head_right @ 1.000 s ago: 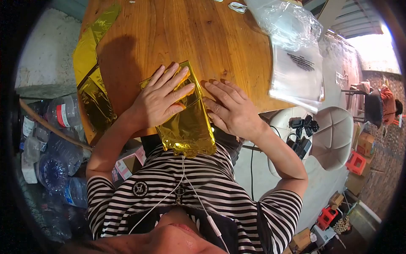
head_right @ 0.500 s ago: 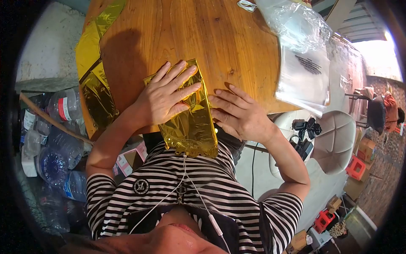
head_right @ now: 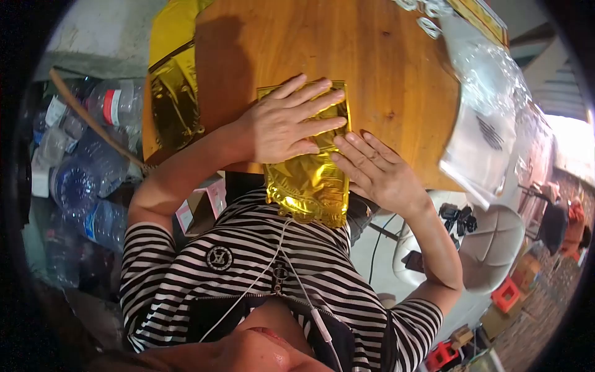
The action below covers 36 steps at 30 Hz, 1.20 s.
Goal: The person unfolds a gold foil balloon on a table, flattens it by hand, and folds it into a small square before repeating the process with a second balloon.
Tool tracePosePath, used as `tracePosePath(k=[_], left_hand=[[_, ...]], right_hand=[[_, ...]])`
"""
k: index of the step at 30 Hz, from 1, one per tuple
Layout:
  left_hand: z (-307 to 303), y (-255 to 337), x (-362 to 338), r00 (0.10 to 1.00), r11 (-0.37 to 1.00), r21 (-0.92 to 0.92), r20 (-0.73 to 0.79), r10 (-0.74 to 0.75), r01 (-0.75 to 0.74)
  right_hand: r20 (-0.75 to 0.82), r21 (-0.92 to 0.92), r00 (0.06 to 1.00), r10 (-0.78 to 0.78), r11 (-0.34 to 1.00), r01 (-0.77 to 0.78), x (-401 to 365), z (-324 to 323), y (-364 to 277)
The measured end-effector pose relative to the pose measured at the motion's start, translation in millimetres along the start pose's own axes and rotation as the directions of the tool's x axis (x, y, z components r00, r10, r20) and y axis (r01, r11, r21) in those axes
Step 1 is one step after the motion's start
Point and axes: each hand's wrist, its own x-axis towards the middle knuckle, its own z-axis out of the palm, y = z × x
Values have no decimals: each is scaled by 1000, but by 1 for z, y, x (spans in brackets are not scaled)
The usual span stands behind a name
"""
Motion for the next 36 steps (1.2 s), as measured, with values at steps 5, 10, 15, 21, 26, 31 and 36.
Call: tracePosePath(k=[5, 10, 15, 21, 26, 31, 36], left_hand=[[3, -1, -1, 999, 1000, 9, 45, -2, 2], [5, -2, -2, 1000, 1000, 11, 27, -2, 2], [5, -1, -2, 1000, 1000, 20, 19, -2, 2], [4, -1, -3, 1000, 1000, 22, -4, 14, -14], [5, -1, -2, 1000, 1000, 10, 7, 10, -10], [-4, -7, -2, 998, 993, -117, -61, -11, 3], [-57, -7, -42, 963, 958, -284, -249, -106, 32]], right_hand=[[-14, -28, 1000, -4, 1000, 3, 1, 2, -3], [-62, -161, 995, -76, 985, 65, -5, 9, -9], [-130, -200, 985, -114, 976, 87, -5, 14, -19], [-158, -135, 985, -64, 990, 43, 8, 16, -21], [-66, -96, 997, -25, 995, 18, 11, 14, -20], [-59, -74, 998, -20, 997, 15, 11, 12, -20], [-55, -97, 998, -23, 995, 18, 12, 10, -20]])
